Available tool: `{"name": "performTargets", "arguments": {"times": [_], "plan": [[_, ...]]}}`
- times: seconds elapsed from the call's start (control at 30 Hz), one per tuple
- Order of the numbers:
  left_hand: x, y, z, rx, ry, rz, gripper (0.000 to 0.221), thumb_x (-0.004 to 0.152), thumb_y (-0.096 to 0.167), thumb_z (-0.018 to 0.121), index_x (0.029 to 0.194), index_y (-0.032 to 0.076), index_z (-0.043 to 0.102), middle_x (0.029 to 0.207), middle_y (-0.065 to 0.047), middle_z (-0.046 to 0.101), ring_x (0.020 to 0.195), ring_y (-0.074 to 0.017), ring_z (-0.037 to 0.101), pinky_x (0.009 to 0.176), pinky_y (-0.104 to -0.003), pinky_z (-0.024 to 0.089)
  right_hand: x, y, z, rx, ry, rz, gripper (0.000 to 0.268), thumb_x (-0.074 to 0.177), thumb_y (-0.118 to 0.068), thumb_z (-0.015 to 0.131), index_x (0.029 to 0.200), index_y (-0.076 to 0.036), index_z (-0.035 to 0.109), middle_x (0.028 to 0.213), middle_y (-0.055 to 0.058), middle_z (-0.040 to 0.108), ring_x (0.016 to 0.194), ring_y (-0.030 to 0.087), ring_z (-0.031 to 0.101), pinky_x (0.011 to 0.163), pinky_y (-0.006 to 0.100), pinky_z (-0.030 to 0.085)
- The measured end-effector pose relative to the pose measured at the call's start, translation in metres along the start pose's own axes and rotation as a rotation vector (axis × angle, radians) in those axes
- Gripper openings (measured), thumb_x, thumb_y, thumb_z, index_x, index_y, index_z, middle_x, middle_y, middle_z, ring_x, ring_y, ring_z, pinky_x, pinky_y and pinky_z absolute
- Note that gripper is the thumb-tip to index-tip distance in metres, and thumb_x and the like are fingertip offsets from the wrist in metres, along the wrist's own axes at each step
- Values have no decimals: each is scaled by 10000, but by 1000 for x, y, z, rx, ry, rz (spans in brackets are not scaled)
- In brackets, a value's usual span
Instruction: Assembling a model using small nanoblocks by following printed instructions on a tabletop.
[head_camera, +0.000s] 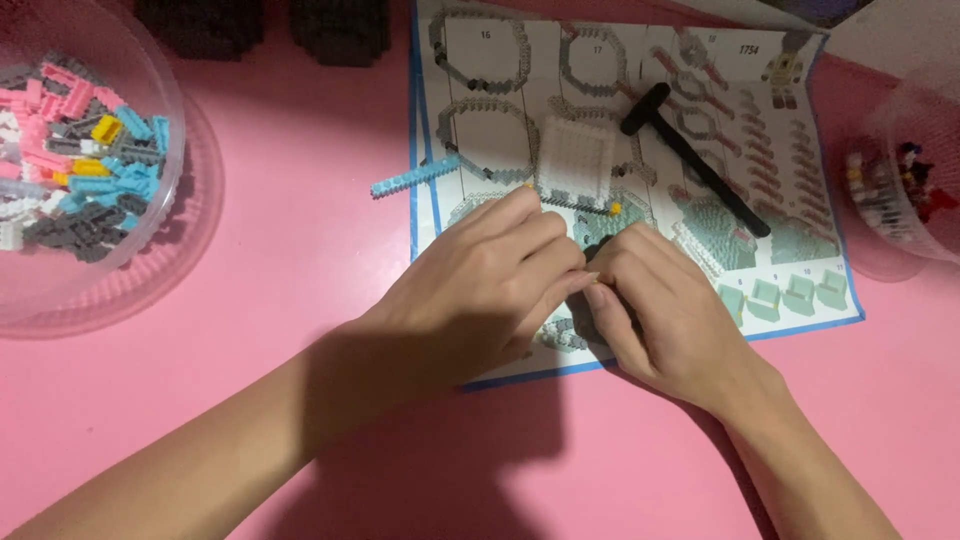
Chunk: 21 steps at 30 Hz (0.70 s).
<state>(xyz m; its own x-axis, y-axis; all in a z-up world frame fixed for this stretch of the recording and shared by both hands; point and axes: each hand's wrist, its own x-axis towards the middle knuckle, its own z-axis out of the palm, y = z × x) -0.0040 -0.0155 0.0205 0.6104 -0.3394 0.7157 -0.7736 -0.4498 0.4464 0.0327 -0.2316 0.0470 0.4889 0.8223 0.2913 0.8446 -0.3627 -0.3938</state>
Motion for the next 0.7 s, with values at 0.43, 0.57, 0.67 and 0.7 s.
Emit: {"name": "performTargets", "arguments": {"times": [0.43,0.57,0.67,0.7], "plan": [[-4,21,18,210,9,44,308,859,-148,669,899,99,490,824,-33,478,748,-206,453,669,-376,414,-2,9,2,6,22,27,194,1038,-82,393,876,-20,478,842,130,506,751,309,444,744,417,370],[6,8,-16,180,-9,43,131,958,-141,696,961,-14,664,859,-96,560,796,-279,474,712,-431,403,-8,14,4,24,145,140,207,1110,-47,449,949,25,558,920,148,598,831,305,562,780,392,453],[3,-8,-26,174,-103,-90,172,1101,64,636,949,-14,661,873,-98,600,809,-279,477,768,-435,431,-14,19,4,35,238,253,249,1140,-99,440,976,18,585,944,129,628,882,284,594,821,385,462],[2,-15,-26,31,-125,-206,303,1124,119,476,845,35,559,825,-100,537,776,-283,409,776,-456,383,-16,20,4,32,287,319,287,1167,-156,433,993,0,600,953,105,642,894,256,600,834,373,454]]}}
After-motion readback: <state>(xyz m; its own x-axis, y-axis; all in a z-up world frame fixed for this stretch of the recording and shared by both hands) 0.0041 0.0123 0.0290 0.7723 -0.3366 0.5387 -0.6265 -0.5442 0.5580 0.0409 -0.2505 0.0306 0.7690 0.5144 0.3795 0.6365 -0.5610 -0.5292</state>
